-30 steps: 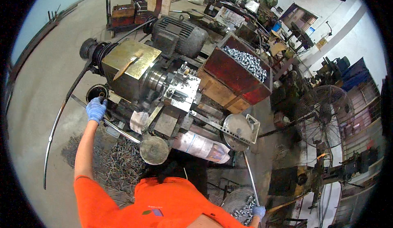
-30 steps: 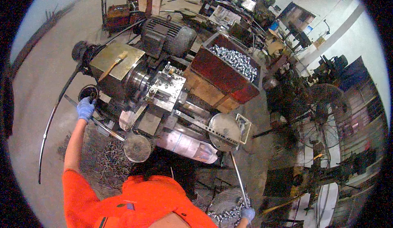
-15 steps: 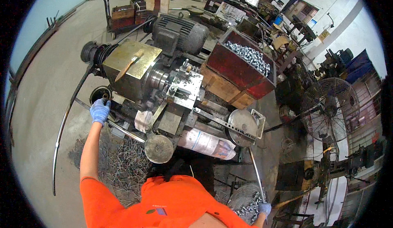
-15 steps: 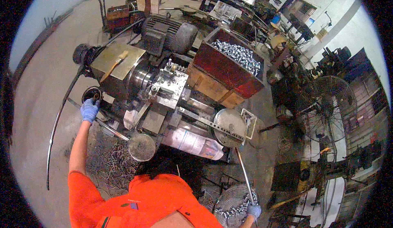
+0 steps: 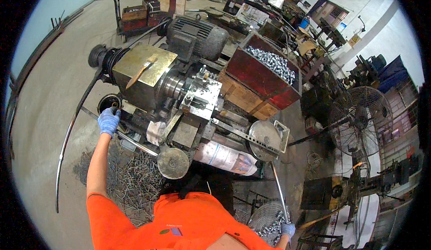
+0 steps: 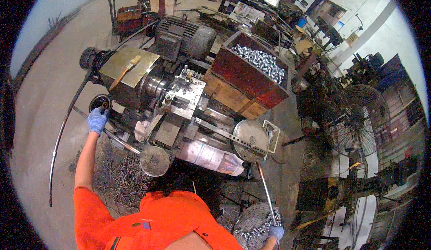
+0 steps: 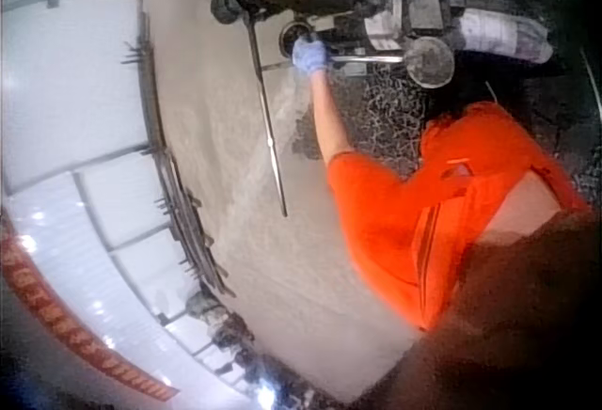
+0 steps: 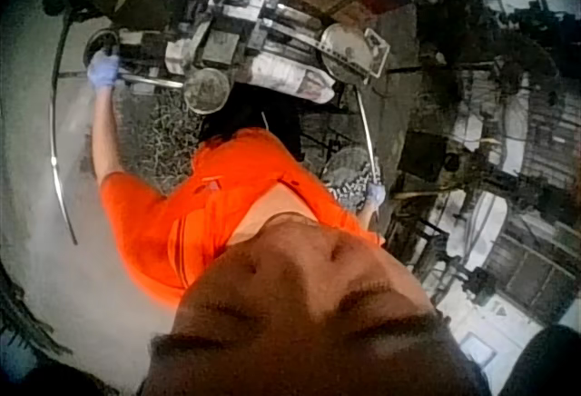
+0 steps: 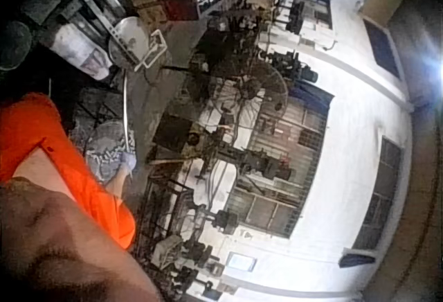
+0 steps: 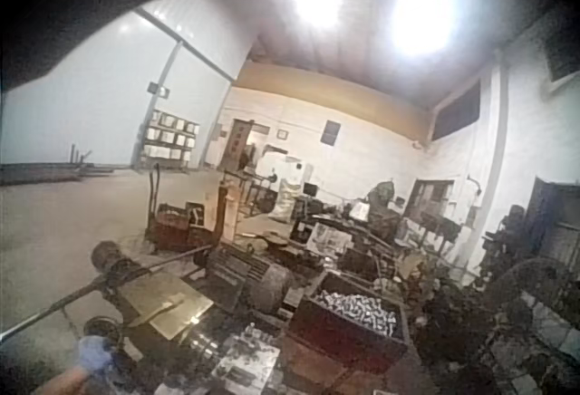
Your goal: The person machines metal cylinders using a lathe. They insert a cylinder into the lathe chuck, move levers to perform the turning operation, and then remove the finished component to place it in a metal wire tray.
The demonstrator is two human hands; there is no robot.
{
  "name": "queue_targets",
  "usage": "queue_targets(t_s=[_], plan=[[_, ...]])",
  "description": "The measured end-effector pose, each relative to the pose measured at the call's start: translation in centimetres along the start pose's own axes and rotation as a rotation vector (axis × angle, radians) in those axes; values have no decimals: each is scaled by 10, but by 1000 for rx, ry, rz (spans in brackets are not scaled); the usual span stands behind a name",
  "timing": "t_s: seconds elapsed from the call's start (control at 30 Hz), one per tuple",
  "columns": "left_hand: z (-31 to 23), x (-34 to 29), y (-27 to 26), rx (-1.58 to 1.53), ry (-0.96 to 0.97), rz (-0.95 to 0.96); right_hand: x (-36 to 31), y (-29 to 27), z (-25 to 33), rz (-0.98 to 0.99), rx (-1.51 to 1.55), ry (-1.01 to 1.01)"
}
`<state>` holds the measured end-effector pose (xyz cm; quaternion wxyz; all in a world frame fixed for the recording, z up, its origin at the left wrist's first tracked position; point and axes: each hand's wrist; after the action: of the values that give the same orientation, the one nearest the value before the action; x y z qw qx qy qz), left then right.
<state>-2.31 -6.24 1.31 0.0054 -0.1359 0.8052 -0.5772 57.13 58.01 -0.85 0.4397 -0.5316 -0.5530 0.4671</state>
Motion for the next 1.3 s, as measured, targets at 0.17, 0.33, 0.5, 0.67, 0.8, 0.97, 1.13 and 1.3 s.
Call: queue_targets(t_s=[0.17, 0.33, 0.5, 0.67, 0.8, 0.97, 1.13, 1.3], plan=[[2, 0, 1, 5, -8, -9, -12, -12, 8, -6, 22, 38], [6, 2, 5, 8, 2, -1, -12, -9, 4, 8, 44, 15], [7, 2, 7, -8, 8, -14, -7, 1, -2, -26, 43, 16], [2, 0, 0, -11, 1, 5, -18, -14, 4, 33, 70, -3], [2, 1, 3, 1, 10, -4, -23, -13, 2, -42, 93, -27], [13, 7, 15, -56, 19, 9, -25, -9, 1, -120, 69, -81], [10, 6, 14, 19, 11, 2, -37, -38, 16, 86, 109, -46], [11, 5, 15, -56, -1, 38, -27, -24, 4, 121, 35, -46]])
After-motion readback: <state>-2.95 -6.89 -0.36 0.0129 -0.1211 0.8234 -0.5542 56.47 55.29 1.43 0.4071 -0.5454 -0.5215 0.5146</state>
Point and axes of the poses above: each hand's wrist, its own x-axis towards the middle knuckle, its own y-axis out of the palm, z = x × y, and after that the axes turned 1 degree about y, right-handed
